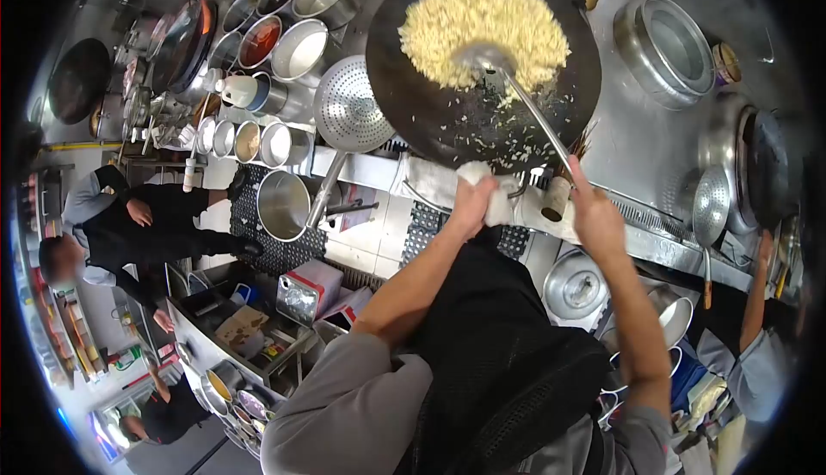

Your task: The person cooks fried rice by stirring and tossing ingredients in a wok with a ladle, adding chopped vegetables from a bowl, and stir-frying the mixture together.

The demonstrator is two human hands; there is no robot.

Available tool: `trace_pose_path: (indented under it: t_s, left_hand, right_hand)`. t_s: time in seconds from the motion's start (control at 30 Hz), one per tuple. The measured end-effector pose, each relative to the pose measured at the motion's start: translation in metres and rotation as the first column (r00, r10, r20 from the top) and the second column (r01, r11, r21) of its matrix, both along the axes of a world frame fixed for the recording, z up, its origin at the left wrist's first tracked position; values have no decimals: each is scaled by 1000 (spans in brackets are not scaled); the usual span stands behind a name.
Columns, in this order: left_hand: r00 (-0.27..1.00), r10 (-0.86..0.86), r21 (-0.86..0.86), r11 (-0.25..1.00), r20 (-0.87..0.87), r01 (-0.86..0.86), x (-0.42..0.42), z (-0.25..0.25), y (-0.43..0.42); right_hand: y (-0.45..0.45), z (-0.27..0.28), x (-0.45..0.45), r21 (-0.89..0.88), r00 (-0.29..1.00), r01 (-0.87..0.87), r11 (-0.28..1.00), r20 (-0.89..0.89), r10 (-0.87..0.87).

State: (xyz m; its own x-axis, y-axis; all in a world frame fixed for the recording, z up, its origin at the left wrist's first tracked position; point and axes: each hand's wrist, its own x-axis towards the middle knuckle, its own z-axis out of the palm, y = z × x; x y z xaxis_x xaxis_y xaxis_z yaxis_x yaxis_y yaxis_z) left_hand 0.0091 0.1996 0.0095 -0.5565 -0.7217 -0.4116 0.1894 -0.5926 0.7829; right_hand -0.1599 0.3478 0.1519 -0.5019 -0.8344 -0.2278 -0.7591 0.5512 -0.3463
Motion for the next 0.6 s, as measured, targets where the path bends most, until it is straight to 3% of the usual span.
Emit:
trace_pose_path:
  t_s: [0.03, 0.07, 0.17, 0.23, 0.27, 0.3, 0.37, 0.43, 0.47, 0.53, 0.57, 0.6]
  left_hand:
    - [990, -119, 19, 993, 72, 118, 23, -15, 9]
    - [990, -130, 71, 989, 50, 126, 43, -10, 22]
    - [992, -114, 251, 963, 50, 98, 58, 112, 19]
    - [998, -67, 339, 939, -10, 67, 43, 120, -2]
    - [990, -100, 386, 913, -97, 130, 30, 109, -20]
    - [993, -111, 336, 934, -49, 121, 18, 83, -29]
    - [1000, -8, 384, 923, -4, 9, 21, 89, -13]
    - [1000, -13, 346, 938, -15, 17, 51, 137, 11]
    - [995, -72, 292, 952, -70, 89, 59, 163, 10]
    - [999, -50, 401, 915, -5, 48, 51, 189, 2]
    - [998, -55, 470, 882, 27, 36, 36, 191, -15]
    - [997, -50, 452, 889, -52, 69, 19, 175, -26]
  right_hand:
    - [0, -9, 7, -37, 996, 53, 998, -65, -56]
    - [8, -5, 10, -21, 998, 30, 999, -62, -32]
    - [30, 43, 22, -93, 1000, 7, 996, -18, -9]
    - [44, 97, 28, -120, 985, -2, 993, 170, 23]
    - [45, 106, 25, -123, 986, -4, 992, 165, 24]
    - [46, 111, 20, -133, 973, -15, 991, 226, 45]
    - [55, 132, 12, -149, 959, -25, 989, 275, 66]
    - [65, 162, 2, -64, 922, -104, 992, 369, 120]
    - [72, 172, -3, -77, 862, -75, 994, 496, 104]
    - [64, 199, -9, 73, 869, -132, 989, 487, 80]
    - [53, 201, -12, 73, 908, -153, 986, 404, 111]
    - [36, 190, -18, 71, 944, -173, 982, 296, 145]
